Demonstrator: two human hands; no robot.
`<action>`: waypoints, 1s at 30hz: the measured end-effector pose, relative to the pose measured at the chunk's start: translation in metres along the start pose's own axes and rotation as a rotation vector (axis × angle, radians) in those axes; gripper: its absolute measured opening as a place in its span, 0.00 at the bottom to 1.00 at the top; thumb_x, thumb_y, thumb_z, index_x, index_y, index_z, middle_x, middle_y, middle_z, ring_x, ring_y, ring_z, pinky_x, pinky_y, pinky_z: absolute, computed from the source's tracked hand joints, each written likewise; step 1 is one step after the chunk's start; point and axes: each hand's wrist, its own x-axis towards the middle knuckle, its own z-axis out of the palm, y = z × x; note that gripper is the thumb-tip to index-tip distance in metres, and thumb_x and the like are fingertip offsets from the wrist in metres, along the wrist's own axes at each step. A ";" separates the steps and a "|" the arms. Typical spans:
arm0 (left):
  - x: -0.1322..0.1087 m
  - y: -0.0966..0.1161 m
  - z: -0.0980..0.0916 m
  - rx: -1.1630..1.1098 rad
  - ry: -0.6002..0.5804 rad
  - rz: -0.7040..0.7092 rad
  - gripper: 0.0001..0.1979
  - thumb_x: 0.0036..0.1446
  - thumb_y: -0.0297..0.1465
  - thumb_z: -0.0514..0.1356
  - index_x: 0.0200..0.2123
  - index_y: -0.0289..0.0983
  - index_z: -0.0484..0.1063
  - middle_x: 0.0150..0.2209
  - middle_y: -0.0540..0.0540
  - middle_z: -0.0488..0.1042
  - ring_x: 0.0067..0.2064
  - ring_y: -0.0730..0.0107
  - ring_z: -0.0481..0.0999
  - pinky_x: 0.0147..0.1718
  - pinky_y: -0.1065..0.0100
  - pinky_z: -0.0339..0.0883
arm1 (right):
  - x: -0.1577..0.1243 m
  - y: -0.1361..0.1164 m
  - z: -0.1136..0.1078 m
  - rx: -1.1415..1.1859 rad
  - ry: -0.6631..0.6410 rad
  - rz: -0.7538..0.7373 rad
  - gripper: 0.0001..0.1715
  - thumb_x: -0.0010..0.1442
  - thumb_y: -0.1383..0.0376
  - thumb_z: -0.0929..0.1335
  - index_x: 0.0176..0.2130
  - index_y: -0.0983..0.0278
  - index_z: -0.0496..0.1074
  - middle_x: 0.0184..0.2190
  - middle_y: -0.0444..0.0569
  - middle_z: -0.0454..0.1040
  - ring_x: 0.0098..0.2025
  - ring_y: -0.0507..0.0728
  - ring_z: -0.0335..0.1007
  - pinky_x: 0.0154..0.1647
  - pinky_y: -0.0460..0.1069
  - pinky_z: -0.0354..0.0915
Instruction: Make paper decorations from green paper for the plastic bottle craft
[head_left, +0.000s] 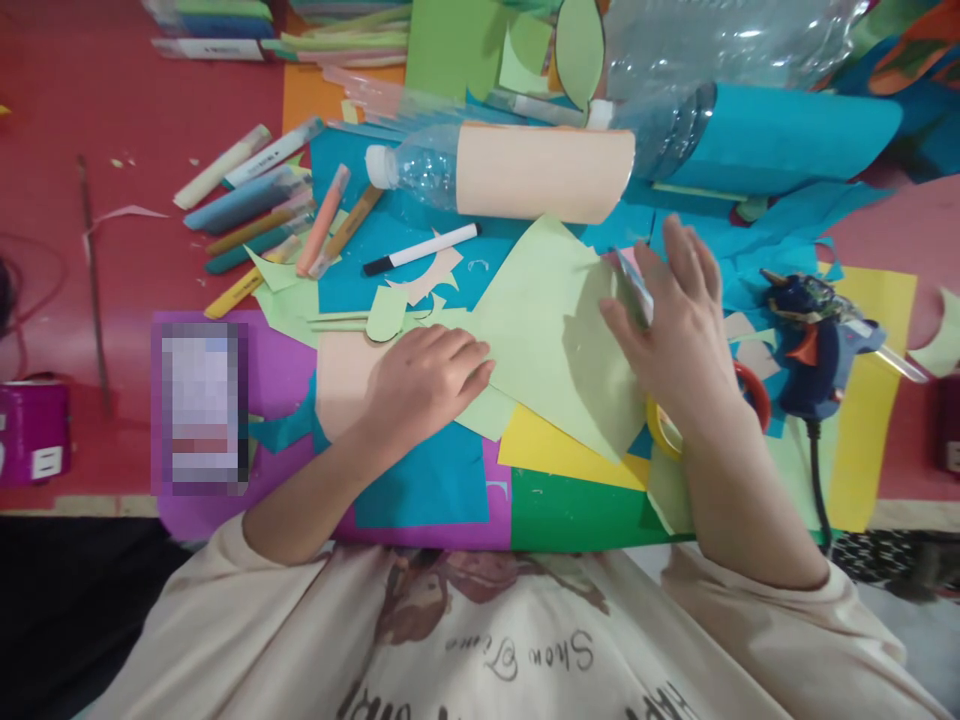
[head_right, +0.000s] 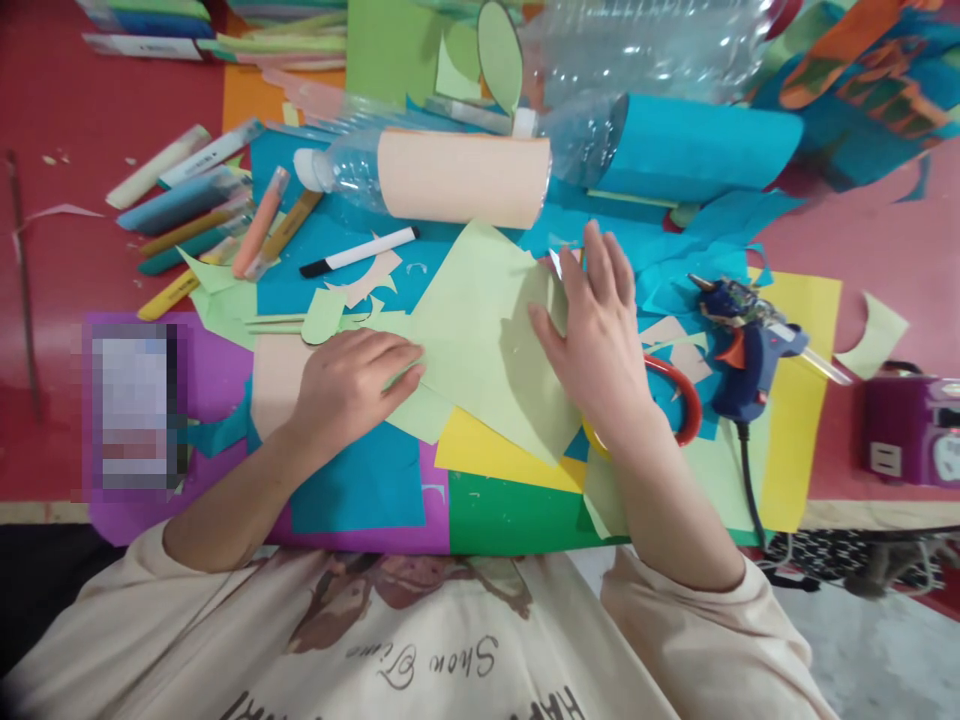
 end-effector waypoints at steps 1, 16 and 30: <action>0.000 -0.002 0.000 0.039 -0.005 -0.023 0.14 0.64 0.31 0.50 0.34 0.36 0.76 0.29 0.46 0.77 0.33 0.65 0.75 0.31 0.63 0.66 | 0.000 -0.001 0.001 -0.020 0.018 -0.014 0.25 0.63 0.60 0.61 0.58 0.66 0.62 0.63 0.64 0.57 0.66 0.72 0.48 0.62 0.69 0.52; 0.003 0.004 -0.001 -0.026 -0.221 -0.114 0.19 0.65 0.31 0.48 0.55 0.36 0.67 0.56 0.40 0.71 0.58 0.54 0.68 0.48 0.52 0.63 | -0.006 -0.022 0.009 0.038 -0.255 -0.254 0.17 0.64 0.67 0.59 0.49 0.64 0.70 0.52 0.58 0.72 0.52 0.65 0.67 0.53 0.62 0.66; 0.007 0.001 0.000 -0.427 -0.183 -0.329 0.18 0.65 0.33 0.48 0.55 0.36 0.66 0.61 0.40 0.65 0.62 0.59 0.64 0.58 0.56 0.62 | 0.004 -0.012 0.023 0.194 -0.122 -0.111 0.11 0.62 0.62 0.62 0.37 0.60 0.73 0.40 0.52 0.77 0.43 0.62 0.72 0.48 0.59 0.67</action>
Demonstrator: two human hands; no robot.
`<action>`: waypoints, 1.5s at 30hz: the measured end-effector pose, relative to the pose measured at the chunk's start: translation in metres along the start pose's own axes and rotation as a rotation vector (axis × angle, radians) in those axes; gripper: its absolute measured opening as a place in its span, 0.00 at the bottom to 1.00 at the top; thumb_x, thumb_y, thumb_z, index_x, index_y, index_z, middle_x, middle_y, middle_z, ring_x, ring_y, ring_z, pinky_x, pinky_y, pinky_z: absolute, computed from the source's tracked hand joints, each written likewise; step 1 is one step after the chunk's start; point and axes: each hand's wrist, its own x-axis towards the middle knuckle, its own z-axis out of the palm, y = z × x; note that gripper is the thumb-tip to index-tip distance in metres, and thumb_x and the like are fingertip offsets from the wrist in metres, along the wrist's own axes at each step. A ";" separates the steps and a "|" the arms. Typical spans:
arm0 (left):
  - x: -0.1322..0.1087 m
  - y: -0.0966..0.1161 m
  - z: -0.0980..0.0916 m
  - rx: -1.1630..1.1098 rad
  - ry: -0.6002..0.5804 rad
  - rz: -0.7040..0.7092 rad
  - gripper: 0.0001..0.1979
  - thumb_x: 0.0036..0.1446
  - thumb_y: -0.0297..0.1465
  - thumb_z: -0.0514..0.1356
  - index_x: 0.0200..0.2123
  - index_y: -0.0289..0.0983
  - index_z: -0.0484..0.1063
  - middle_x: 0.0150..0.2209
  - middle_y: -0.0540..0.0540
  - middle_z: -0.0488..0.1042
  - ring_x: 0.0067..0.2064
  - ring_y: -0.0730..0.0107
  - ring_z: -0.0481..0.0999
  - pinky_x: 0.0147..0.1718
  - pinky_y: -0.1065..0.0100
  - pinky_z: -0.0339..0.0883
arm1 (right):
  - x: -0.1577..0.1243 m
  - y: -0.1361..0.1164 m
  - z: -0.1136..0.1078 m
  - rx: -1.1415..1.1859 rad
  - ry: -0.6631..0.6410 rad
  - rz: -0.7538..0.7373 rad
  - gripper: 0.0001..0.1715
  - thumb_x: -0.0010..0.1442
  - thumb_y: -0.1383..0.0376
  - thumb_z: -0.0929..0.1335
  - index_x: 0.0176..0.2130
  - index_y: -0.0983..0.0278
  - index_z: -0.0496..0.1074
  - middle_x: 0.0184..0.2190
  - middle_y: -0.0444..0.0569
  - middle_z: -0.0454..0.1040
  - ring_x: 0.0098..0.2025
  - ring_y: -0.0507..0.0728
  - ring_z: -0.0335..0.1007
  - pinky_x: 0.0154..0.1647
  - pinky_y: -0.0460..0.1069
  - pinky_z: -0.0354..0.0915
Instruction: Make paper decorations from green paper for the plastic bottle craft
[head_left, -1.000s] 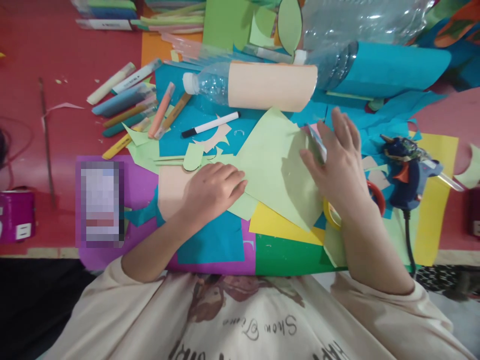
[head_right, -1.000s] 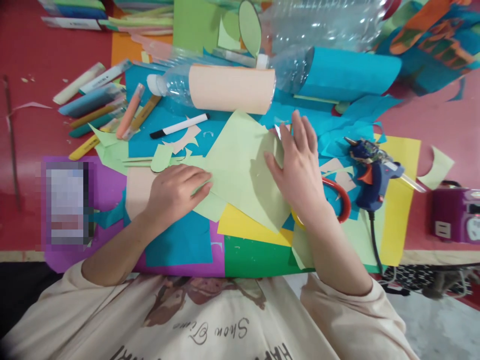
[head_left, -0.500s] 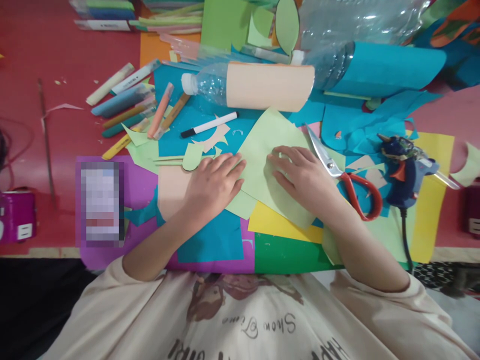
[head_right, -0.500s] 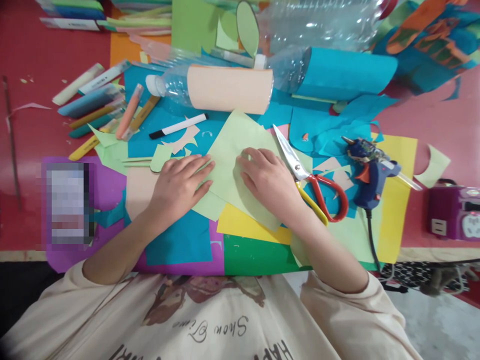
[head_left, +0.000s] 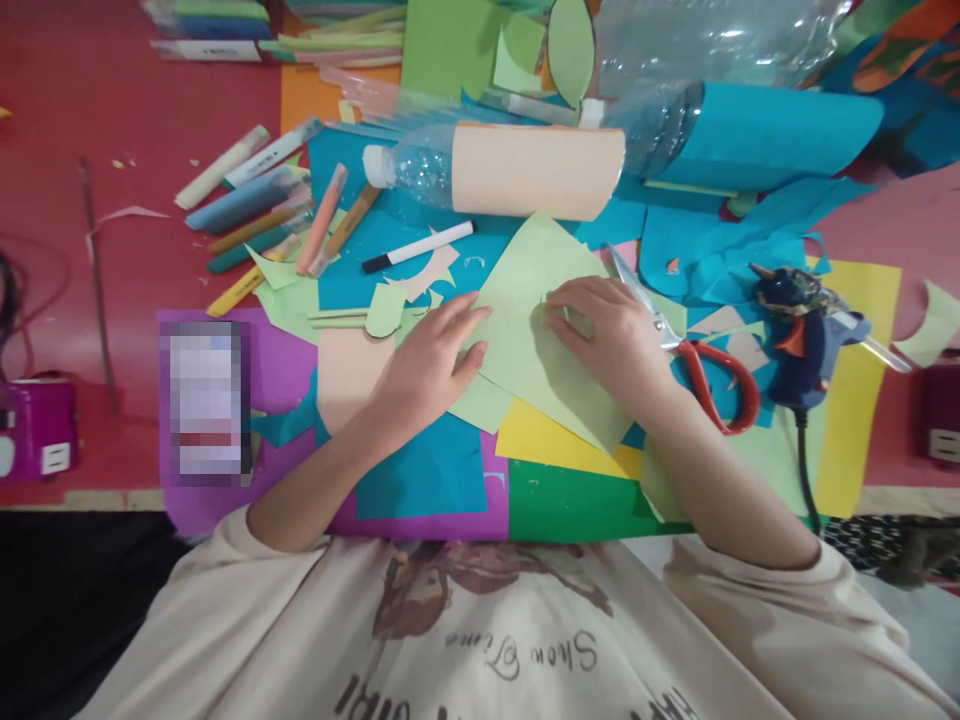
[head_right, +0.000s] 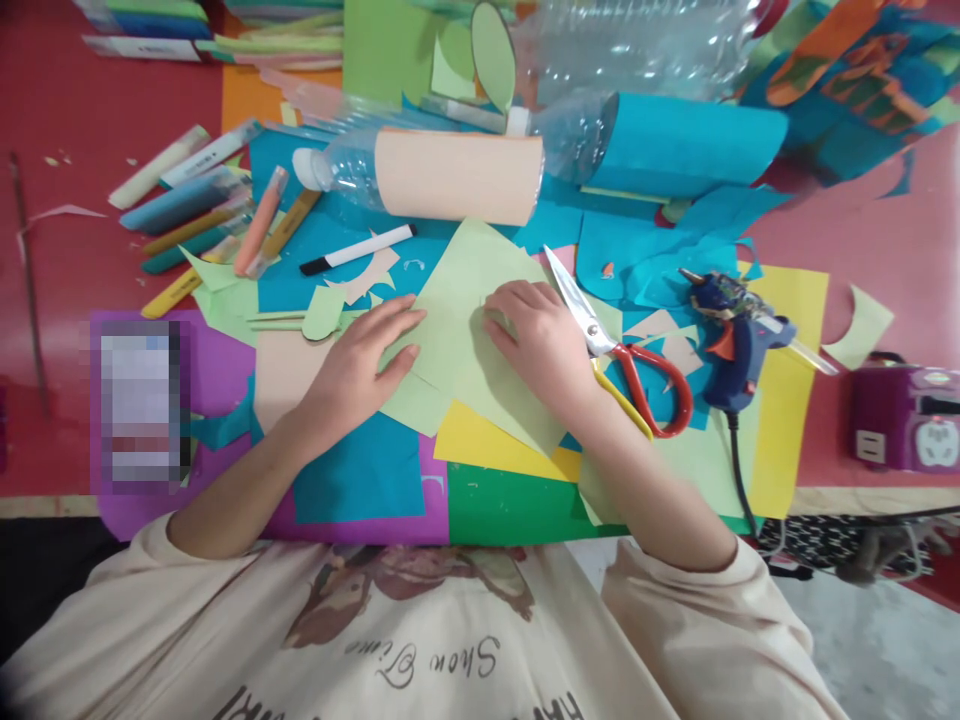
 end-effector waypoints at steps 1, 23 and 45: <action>0.001 0.000 -0.002 -0.089 -0.005 -0.024 0.19 0.65 0.34 0.48 0.56 0.37 0.65 0.62 0.40 0.62 0.63 0.60 0.63 0.59 0.57 0.62 | 0.002 0.000 0.002 -0.025 0.003 -0.008 0.11 0.62 0.62 0.62 0.37 0.60 0.73 0.40 0.52 0.77 0.43 0.62 0.72 0.48 0.60 0.67; 0.021 0.009 -0.011 -0.493 -0.080 -0.137 0.19 0.57 0.27 0.55 0.53 0.38 0.68 0.56 0.47 0.71 0.59 0.63 0.68 0.58 0.63 0.62 | 0.014 0.002 -0.003 0.155 0.057 0.177 0.07 0.63 0.66 0.57 0.31 0.60 0.56 0.30 0.50 0.69 0.34 0.57 0.67 0.37 0.54 0.65; -0.029 -0.035 -0.088 -0.707 0.003 -0.310 0.20 0.48 0.36 0.67 0.46 0.40 0.75 0.51 0.48 0.76 0.52 0.58 0.75 0.49 0.59 0.71 | -0.055 0.012 -0.031 0.394 0.160 0.509 0.11 0.58 0.57 0.66 0.30 0.62 0.68 0.24 0.45 0.72 0.25 0.53 0.68 0.25 0.48 0.62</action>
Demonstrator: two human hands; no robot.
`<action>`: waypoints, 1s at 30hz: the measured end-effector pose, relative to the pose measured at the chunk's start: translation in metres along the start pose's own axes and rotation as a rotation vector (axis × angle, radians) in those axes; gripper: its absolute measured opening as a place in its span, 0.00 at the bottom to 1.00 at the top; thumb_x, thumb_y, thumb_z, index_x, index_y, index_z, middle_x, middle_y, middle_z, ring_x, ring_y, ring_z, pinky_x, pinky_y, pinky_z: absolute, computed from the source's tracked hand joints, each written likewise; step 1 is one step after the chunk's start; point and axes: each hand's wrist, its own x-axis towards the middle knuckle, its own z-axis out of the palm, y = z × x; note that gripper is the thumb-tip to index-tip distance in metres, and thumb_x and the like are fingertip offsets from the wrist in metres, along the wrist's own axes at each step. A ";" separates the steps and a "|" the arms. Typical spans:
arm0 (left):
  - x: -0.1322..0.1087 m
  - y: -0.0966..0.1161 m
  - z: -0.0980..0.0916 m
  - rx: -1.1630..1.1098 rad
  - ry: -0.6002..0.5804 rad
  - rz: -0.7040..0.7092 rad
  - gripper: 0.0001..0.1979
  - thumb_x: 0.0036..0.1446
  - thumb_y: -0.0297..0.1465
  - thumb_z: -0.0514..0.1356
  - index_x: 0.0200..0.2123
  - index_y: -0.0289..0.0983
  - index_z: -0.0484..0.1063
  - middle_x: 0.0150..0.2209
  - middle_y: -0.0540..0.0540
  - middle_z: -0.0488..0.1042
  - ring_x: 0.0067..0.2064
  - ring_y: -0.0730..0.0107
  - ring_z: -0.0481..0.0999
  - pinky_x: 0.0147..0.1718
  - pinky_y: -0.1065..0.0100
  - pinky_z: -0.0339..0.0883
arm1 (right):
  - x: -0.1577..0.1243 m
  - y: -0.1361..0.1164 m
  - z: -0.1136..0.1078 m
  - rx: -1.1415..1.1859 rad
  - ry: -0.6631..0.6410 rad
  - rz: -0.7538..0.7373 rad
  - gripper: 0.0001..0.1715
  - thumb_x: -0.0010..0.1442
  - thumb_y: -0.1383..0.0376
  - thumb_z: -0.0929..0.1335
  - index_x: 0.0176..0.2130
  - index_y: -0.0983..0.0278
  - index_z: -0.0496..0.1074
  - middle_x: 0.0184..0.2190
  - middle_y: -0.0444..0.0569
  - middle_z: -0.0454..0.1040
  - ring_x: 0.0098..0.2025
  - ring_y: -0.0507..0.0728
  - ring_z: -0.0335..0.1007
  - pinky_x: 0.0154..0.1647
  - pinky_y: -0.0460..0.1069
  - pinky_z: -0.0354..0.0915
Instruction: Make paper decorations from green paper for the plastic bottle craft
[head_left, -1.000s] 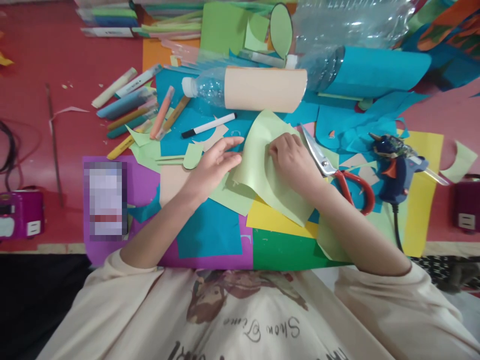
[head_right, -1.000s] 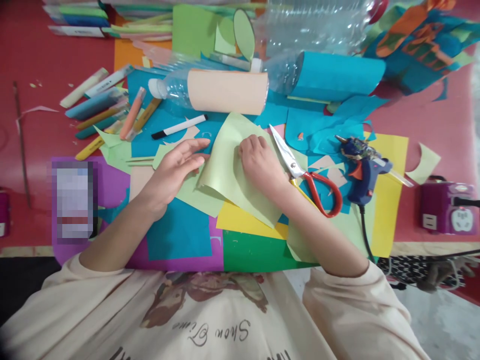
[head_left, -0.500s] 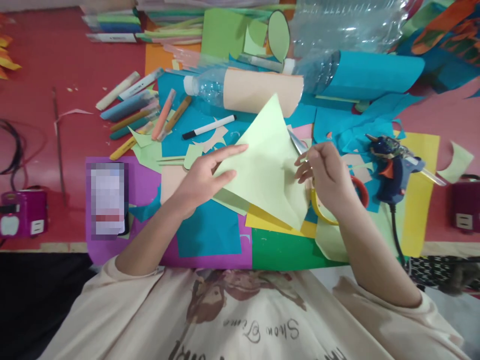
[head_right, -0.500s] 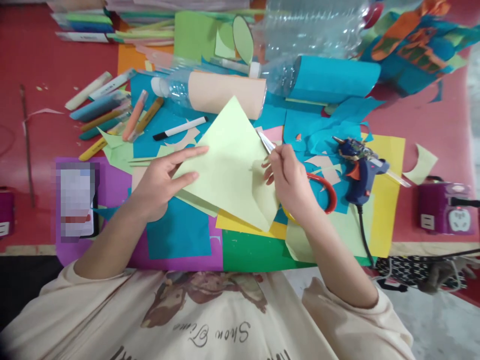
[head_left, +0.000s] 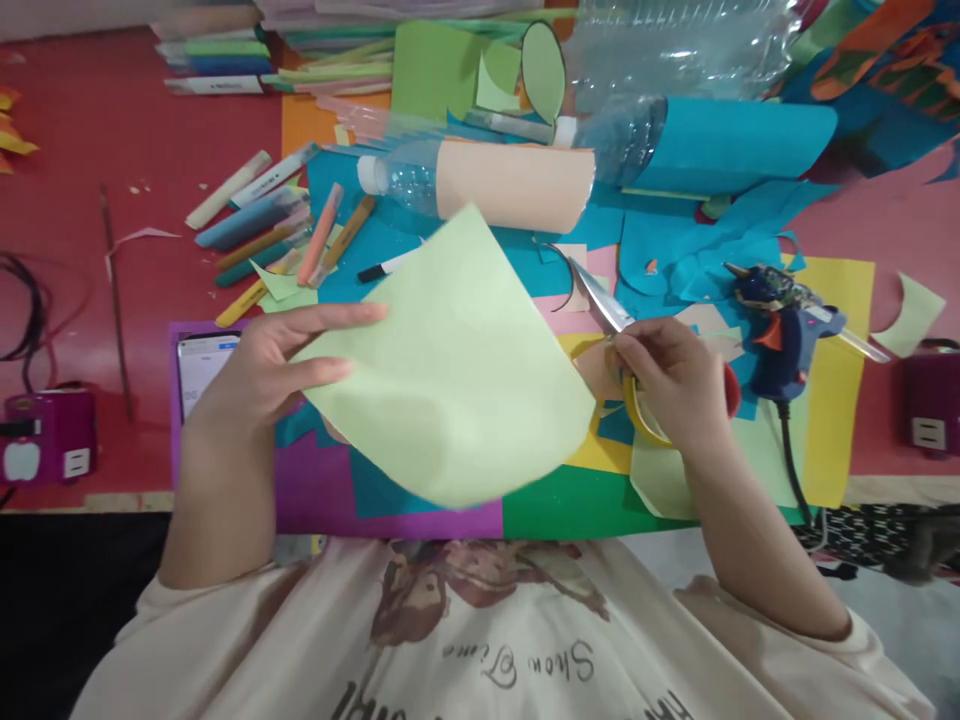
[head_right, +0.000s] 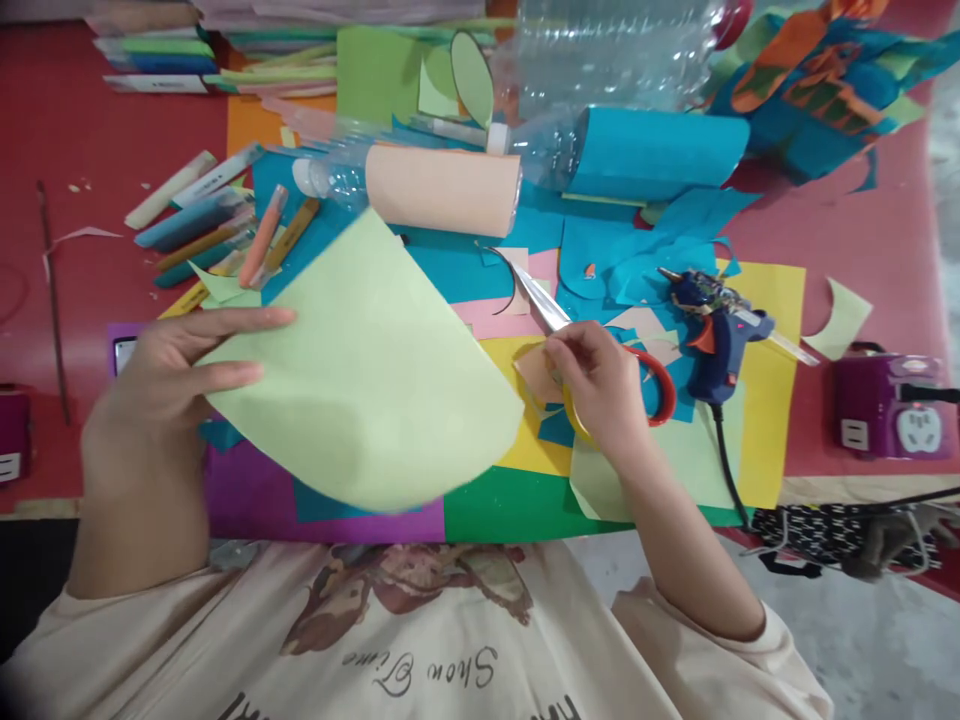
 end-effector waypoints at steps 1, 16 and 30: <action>0.001 -0.001 0.000 0.060 -0.072 -0.003 0.19 0.49 0.37 0.66 0.45 0.39 0.75 0.50 0.47 0.77 0.50 0.59 0.75 0.47 0.61 0.72 | 0.002 -0.001 -0.002 0.029 0.015 0.030 0.10 0.56 0.58 0.67 0.30 0.62 0.69 0.23 0.45 0.72 0.24 0.52 0.67 0.25 0.48 0.62; 0.032 -0.006 0.081 0.881 -0.102 0.461 0.16 0.62 0.24 0.49 0.50 0.37 0.70 0.61 0.40 0.63 0.61 0.57 0.64 0.57 0.54 0.63 | 0.034 -0.017 -0.020 -0.176 0.179 0.042 0.06 0.48 0.64 0.71 0.25 0.63 0.69 0.18 0.42 0.70 0.21 0.50 0.64 0.25 0.47 0.59; -0.021 -0.029 0.114 1.157 -0.515 0.699 0.27 0.63 0.42 0.52 0.63 0.42 0.56 0.67 0.43 0.52 0.68 0.53 0.51 0.64 0.53 0.48 | 0.041 -0.013 -0.017 -0.447 0.129 -0.358 0.10 0.57 0.69 0.63 0.38 0.62 0.73 0.44 0.57 0.76 0.47 0.63 0.70 0.48 0.59 0.64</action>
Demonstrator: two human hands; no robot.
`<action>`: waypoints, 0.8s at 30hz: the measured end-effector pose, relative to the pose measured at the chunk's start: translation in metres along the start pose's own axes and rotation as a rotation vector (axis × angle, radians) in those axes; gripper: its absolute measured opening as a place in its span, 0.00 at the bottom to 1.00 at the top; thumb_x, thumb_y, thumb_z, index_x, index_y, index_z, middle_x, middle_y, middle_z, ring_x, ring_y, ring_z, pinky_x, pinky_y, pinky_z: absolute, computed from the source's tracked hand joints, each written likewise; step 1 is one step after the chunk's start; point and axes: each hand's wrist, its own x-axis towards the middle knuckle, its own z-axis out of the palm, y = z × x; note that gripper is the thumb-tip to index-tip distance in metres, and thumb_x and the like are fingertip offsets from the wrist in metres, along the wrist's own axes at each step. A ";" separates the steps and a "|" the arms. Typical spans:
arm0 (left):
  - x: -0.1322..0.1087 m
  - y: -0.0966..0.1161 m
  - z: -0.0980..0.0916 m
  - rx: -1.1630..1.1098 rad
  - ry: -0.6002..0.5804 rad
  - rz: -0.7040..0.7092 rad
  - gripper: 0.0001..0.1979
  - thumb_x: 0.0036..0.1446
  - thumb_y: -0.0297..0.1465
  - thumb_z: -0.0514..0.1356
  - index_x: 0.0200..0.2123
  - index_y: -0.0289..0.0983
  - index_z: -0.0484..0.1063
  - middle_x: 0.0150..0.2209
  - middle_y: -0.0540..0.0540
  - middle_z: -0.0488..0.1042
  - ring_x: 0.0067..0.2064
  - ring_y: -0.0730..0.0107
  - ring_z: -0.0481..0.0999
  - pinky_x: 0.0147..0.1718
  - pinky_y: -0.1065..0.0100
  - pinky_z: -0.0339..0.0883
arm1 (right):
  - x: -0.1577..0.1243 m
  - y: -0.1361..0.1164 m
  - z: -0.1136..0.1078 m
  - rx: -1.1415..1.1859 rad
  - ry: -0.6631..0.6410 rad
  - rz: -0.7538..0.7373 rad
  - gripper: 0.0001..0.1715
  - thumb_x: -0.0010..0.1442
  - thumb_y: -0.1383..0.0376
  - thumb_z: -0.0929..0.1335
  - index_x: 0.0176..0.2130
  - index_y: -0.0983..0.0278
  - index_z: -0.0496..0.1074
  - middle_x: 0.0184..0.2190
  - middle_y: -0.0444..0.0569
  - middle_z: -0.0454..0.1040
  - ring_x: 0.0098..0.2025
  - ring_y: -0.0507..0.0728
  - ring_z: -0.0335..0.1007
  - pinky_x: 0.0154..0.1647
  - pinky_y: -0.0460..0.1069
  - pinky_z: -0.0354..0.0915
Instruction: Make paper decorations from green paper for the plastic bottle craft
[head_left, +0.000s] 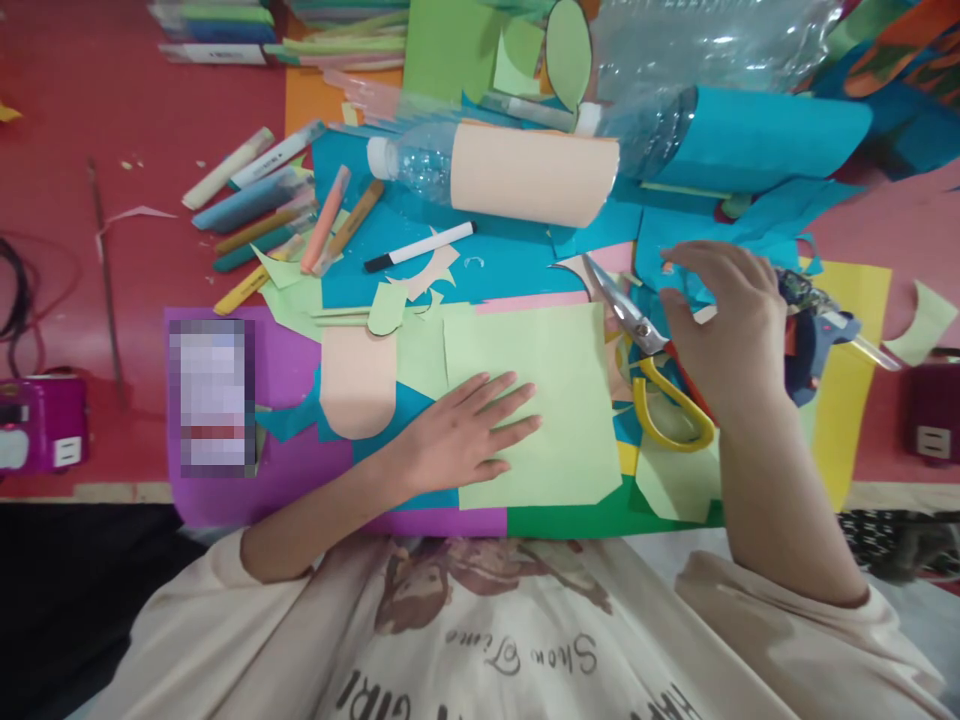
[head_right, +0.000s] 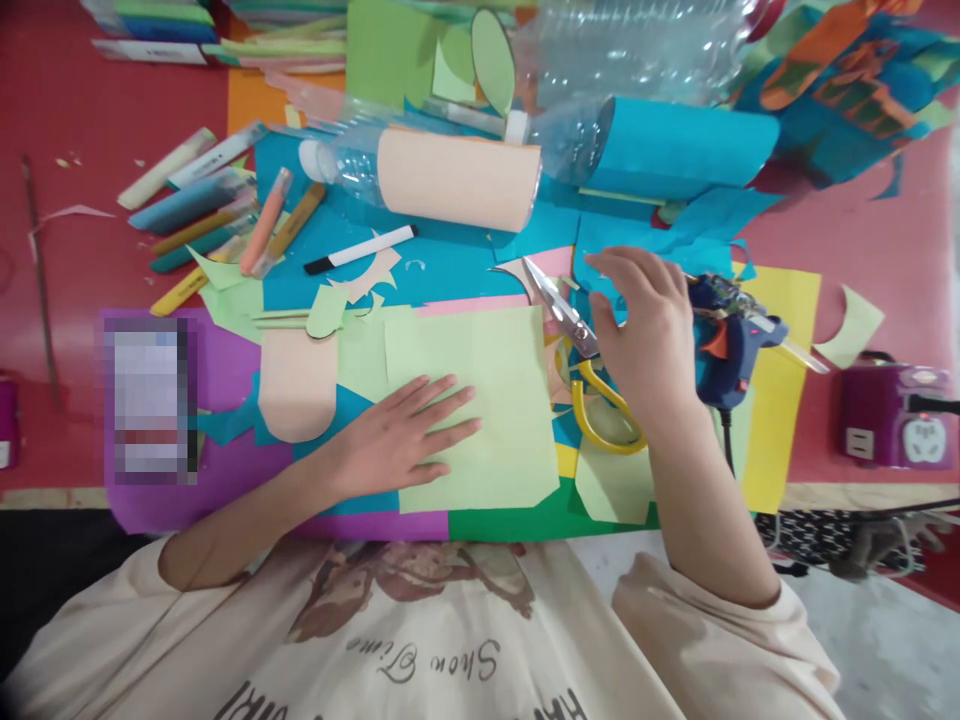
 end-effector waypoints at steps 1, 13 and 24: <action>-0.001 -0.003 -0.001 -0.014 0.002 0.006 0.27 0.63 0.41 0.52 0.63 0.42 0.56 0.67 0.43 0.52 0.68 0.53 0.51 0.64 0.53 0.47 | 0.001 0.001 0.001 -0.012 0.005 0.013 0.08 0.57 0.68 0.64 0.37 0.62 0.71 0.44 0.58 0.76 0.48 0.64 0.70 0.48 0.60 0.64; -0.014 -0.001 0.006 -0.057 0.014 0.031 0.27 0.61 0.40 0.52 0.62 0.39 0.56 0.67 0.40 0.51 0.68 0.53 0.50 0.65 0.52 0.42 | -0.016 -0.046 0.023 0.468 -0.504 -0.227 0.13 0.64 0.59 0.61 0.41 0.61 0.72 0.40 0.51 0.78 0.41 0.56 0.75 0.40 0.51 0.69; -0.014 0.000 0.008 -0.051 0.028 0.012 0.27 0.62 0.39 0.52 0.62 0.38 0.57 0.67 0.40 0.52 0.68 0.53 0.49 0.65 0.52 0.43 | -0.002 -0.037 0.039 0.123 -0.315 -0.310 0.12 0.61 0.67 0.62 0.40 0.60 0.74 0.43 0.53 0.77 0.48 0.64 0.72 0.51 0.63 0.65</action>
